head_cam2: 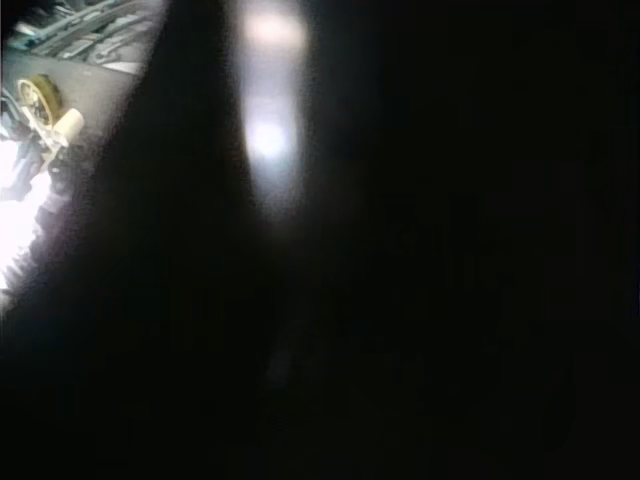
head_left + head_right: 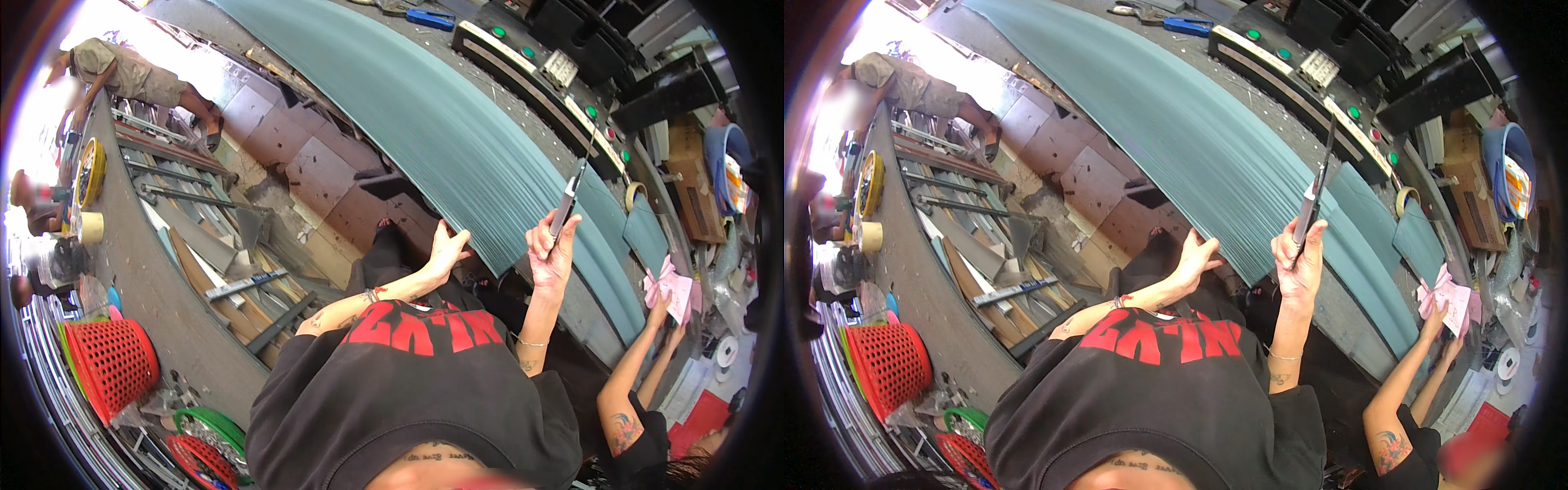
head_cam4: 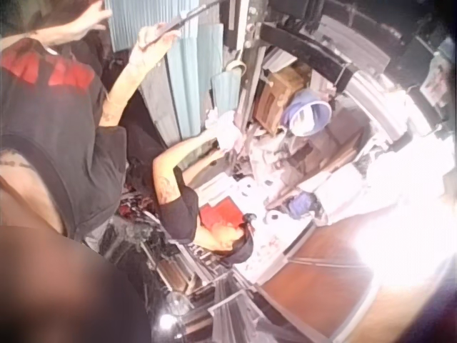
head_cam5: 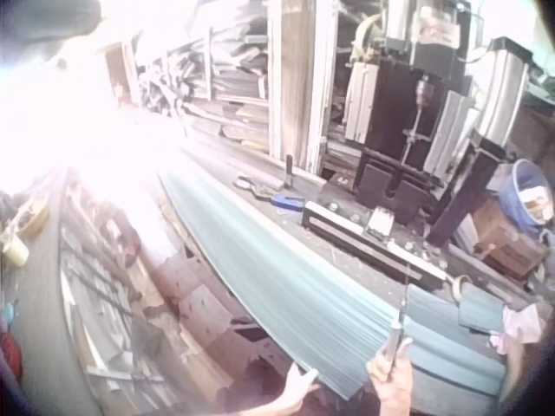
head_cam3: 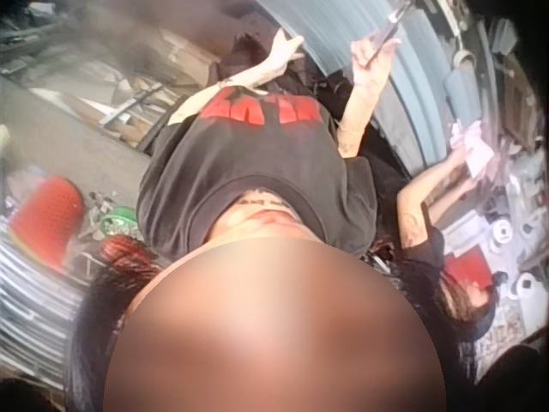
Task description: The person uses a utility knife to cut a long green sheet on a workbench. They briefly reach for pink papers, then continue cutting the sheet along its length. The cut piece is separated and set aside.
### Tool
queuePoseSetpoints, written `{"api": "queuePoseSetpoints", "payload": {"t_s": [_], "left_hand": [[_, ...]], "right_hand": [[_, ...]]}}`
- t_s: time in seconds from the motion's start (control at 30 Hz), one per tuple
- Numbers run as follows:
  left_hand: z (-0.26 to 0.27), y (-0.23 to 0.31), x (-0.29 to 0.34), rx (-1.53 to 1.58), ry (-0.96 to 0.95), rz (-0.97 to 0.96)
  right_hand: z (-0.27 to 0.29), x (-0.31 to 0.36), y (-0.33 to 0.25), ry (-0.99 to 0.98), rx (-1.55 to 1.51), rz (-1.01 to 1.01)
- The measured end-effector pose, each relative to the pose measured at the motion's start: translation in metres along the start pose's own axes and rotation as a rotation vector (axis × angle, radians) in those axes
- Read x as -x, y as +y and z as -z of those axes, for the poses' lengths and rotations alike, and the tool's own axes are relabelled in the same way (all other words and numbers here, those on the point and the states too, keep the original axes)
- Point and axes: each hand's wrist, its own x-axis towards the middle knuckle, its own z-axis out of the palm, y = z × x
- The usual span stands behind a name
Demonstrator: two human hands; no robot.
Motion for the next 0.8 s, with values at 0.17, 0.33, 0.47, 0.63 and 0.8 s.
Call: {"api": "queuePoseSetpoints", "payload": {"t_s": [0.17, 0.33, 0.47, 0.63, 0.8], "left_hand": [[-0.021, -0.055, 0.024, -0.012, -0.057, 0.057], [-0.036, -0.097, 0.040, -0.006, -0.100, -0.013], [-0.035, -0.107, 0.044, -0.011, -0.077, -0.145], [-0.034, -0.084, 0.037, -0.005, -0.048, -0.297], [-0.039, -0.075, 0.032, -0.081, -0.095, -0.220]], "right_hand": [[0.056, 0.041, -0.017, -0.063, 0.173, -0.060], [0.106, 0.090, -0.011, -0.002, 0.113, -0.098], [0.134, 0.117, -0.006, -0.078, 0.354, -0.144], [0.149, 0.132, -0.002, -0.124, 0.281, -0.094], [0.154, 0.129, -0.004, -0.125, 0.324, -0.074]]}}
